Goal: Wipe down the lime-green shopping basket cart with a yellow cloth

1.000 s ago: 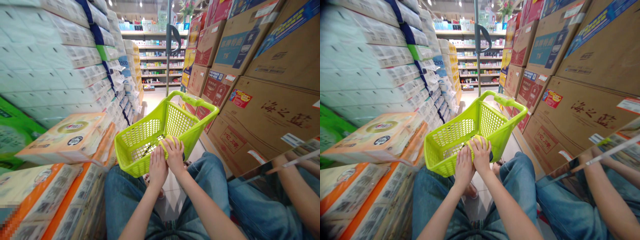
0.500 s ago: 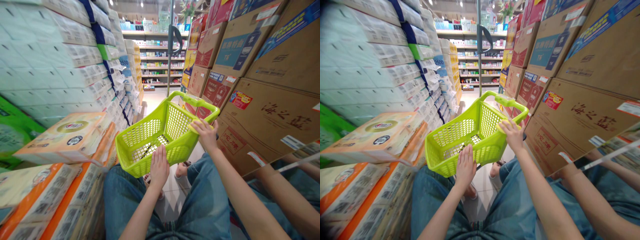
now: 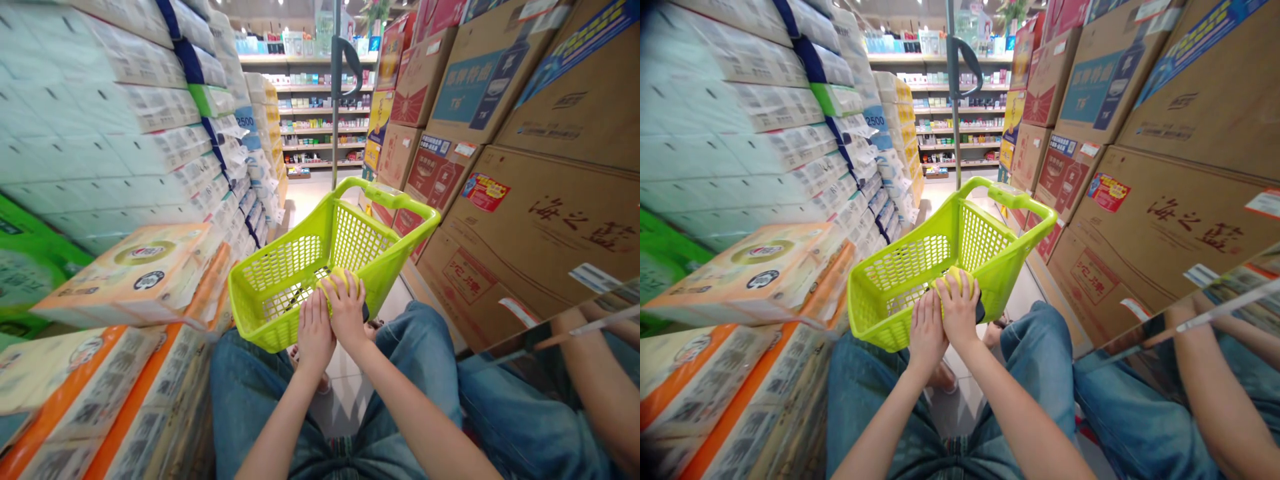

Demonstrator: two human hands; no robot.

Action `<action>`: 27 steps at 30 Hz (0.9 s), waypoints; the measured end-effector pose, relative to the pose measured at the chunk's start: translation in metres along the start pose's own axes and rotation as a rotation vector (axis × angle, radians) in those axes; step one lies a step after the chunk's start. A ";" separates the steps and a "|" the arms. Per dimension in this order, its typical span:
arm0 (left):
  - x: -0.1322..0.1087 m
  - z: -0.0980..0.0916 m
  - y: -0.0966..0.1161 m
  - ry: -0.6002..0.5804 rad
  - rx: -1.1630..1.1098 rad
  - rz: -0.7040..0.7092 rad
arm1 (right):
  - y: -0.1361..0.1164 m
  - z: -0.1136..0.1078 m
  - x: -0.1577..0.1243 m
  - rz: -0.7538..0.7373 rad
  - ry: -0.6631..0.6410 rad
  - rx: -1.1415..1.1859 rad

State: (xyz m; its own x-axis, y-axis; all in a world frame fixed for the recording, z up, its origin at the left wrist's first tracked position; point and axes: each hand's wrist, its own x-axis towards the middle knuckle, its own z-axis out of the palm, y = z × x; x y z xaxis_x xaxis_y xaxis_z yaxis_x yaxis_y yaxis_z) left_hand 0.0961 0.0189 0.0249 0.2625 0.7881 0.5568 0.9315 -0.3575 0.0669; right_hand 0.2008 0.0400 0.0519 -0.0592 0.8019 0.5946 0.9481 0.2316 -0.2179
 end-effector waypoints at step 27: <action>0.004 -0.004 0.006 -0.009 -0.051 -0.009 | 0.078 -0.021 0.030 0.099 0.133 -0.174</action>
State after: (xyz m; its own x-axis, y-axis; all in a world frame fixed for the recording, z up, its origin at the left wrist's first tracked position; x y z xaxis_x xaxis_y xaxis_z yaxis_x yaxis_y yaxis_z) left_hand 0.1019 0.0180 0.0310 0.2563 0.7961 0.5482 0.9201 -0.3748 0.1141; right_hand 0.2792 0.0710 0.0691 0.0671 0.7337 0.6761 0.9875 0.0478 -0.1499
